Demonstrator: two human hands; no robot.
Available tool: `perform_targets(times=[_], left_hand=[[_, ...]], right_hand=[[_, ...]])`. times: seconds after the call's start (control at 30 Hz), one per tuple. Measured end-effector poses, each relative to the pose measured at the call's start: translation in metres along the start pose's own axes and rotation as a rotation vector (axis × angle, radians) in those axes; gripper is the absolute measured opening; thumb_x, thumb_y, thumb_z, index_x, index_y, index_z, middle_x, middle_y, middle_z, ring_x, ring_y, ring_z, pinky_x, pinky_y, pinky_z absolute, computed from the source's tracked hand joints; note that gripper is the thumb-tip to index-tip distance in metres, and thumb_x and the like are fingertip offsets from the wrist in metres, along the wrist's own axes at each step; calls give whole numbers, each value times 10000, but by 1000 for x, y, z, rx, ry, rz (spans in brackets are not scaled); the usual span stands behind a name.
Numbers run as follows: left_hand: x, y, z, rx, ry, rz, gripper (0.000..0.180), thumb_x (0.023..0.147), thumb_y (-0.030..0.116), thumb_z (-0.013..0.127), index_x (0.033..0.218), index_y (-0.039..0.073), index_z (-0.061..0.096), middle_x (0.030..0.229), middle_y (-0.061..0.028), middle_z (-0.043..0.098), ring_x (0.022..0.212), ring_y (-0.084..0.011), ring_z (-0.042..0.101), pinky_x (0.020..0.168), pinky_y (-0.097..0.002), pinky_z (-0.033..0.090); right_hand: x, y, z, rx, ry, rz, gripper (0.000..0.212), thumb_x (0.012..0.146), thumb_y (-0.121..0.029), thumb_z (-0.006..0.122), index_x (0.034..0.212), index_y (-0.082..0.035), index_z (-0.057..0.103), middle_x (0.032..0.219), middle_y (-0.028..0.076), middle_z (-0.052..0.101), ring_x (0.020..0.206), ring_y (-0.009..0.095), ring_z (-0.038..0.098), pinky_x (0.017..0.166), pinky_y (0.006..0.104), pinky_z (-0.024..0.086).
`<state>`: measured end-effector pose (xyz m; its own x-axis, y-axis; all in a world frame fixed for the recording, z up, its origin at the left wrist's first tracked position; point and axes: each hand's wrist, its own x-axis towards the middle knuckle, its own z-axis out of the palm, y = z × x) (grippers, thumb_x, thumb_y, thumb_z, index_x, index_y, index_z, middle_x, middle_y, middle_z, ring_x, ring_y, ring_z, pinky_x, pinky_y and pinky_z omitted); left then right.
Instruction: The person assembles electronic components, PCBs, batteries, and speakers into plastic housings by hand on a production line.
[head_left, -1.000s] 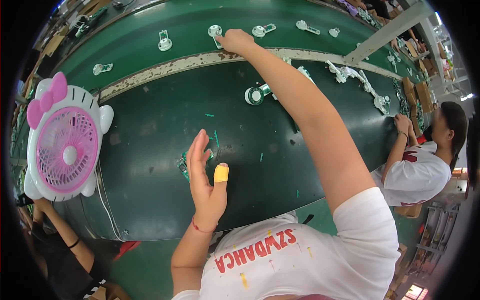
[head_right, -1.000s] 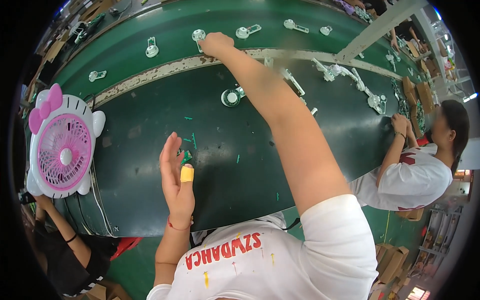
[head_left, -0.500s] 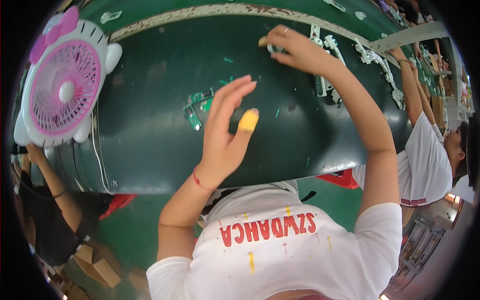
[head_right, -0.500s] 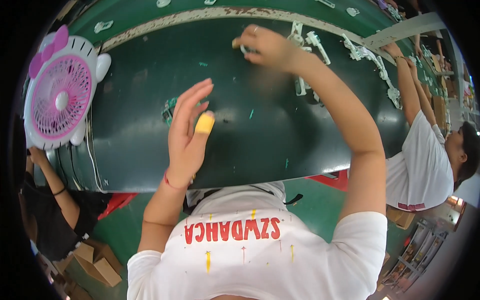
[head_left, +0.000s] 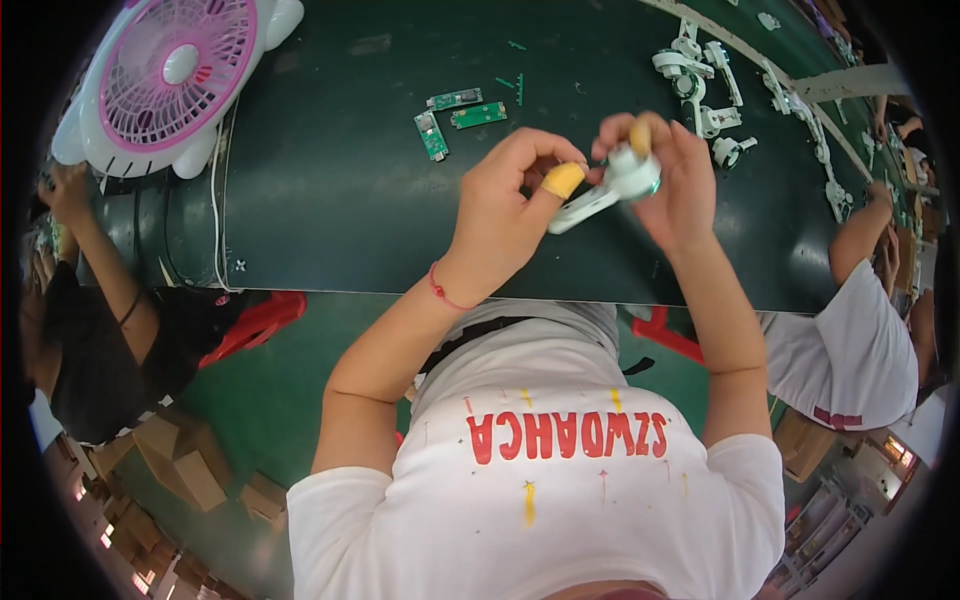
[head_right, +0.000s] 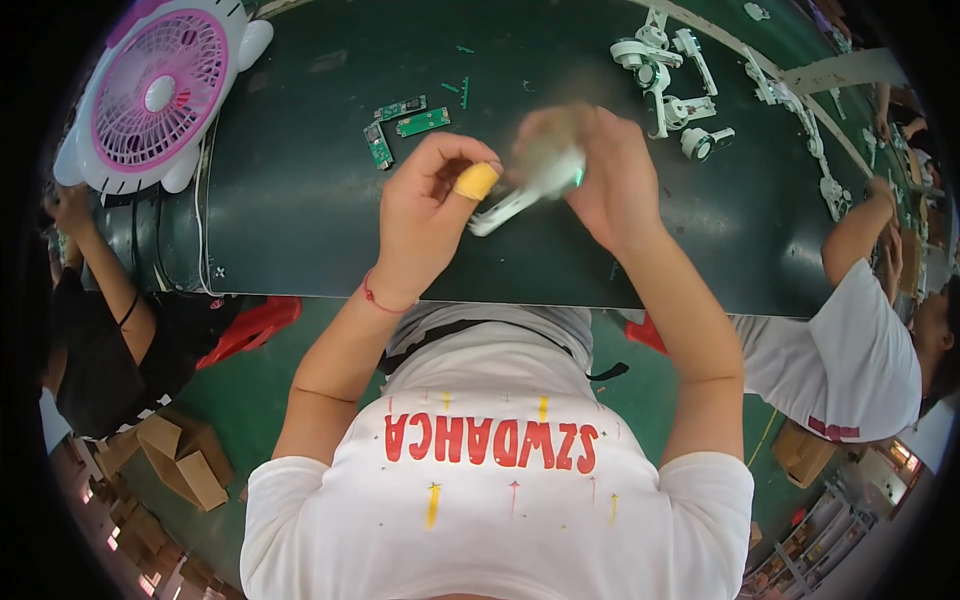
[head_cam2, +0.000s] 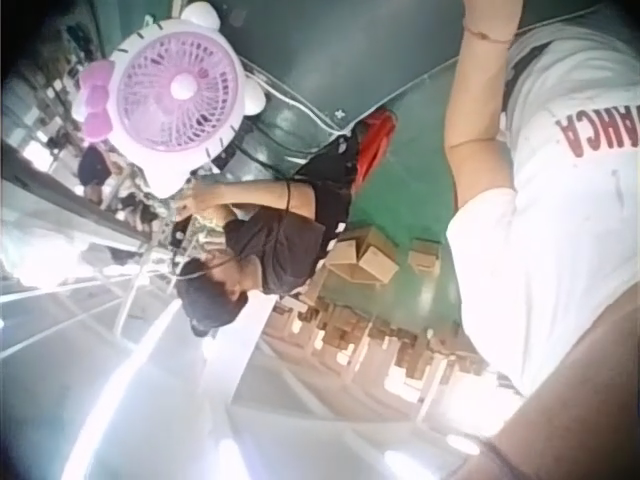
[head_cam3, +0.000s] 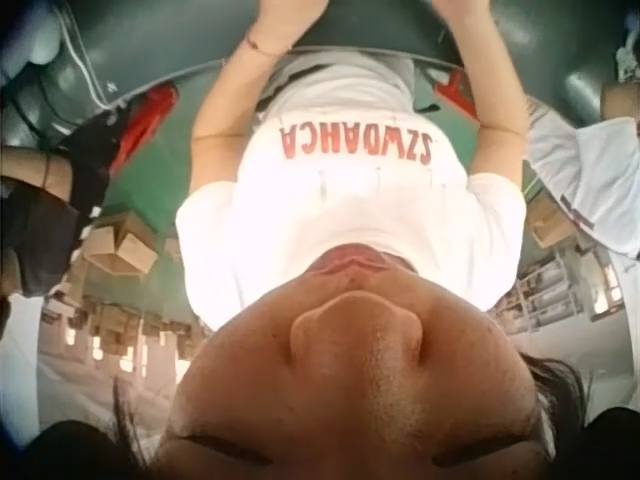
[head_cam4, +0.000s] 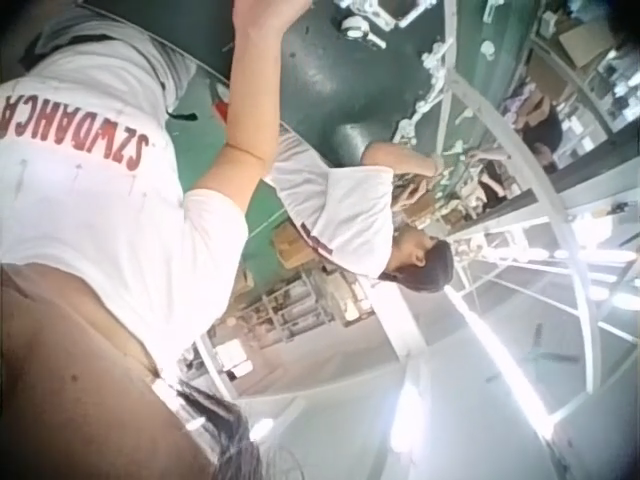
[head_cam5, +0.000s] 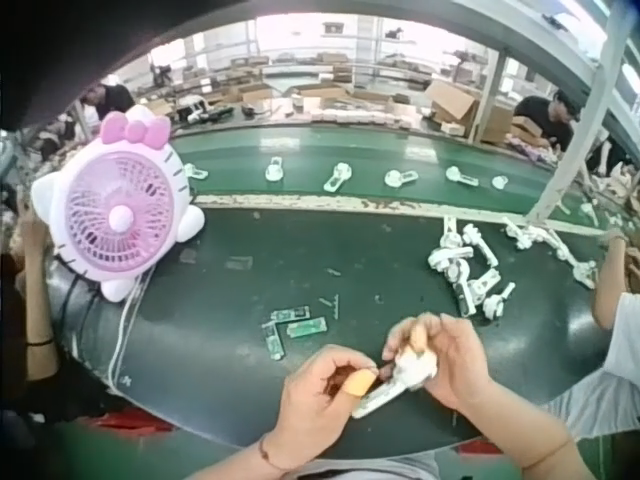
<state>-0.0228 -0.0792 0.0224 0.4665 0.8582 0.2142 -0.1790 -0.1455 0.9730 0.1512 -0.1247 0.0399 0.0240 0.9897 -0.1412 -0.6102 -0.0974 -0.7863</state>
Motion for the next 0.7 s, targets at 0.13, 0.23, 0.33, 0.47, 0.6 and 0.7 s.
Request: perform_targets(times=[0.13,0.23,0.33,0.47,0.6,0.7], left_hand=[[-8,2,-2,205,-49,114,170,781,-25,596,937,41,575,811,-57,570,683,-141,576,581,-247,463],[-15,1,-1,291,-29,111,214,778,-33,599,976,43,568,832,-51,579,696,-122,573,598,-234,464],[-14,0,-2,376,-70,168,284,772,-40,603,1039,47,561,861,-48,590,716,-106,572,631,-222,463],[13,13,-24,317,-105,88,340,811,16,557,1147,72,556,966,-96,579,819,-176,581,724,-265,456],[44,-8,-62,1124,-95,411,354,735,-30,552,1058,103,607,935,-76,578,840,-262,520,758,-341,442],[52,-12,-69,1255,-304,365,339,726,-14,577,1046,89,613,890,-76,579,819,-249,516,737,-336,437]], right_hand=[[-27,25,1,-524,-22,-152,171,862,-100,554,979,-24,456,1087,113,553,1038,185,530,906,326,413],[-31,34,5,-733,29,-166,229,822,-47,607,1033,-23,521,1001,54,608,922,125,568,815,268,441],[-32,37,3,-977,105,-143,246,798,-59,640,1024,-22,551,967,36,619,869,98,572,747,239,447],[-24,31,3,-739,173,-97,256,796,-73,635,1041,-21,578,894,45,637,825,89,558,740,243,444],[-25,29,-2,-833,97,-53,199,860,-103,559,1034,-10,584,925,41,618,830,91,542,754,244,435],[-25,22,14,-686,115,13,157,879,-118,540,990,-18,587,896,14,596,794,78,521,720,227,419]])
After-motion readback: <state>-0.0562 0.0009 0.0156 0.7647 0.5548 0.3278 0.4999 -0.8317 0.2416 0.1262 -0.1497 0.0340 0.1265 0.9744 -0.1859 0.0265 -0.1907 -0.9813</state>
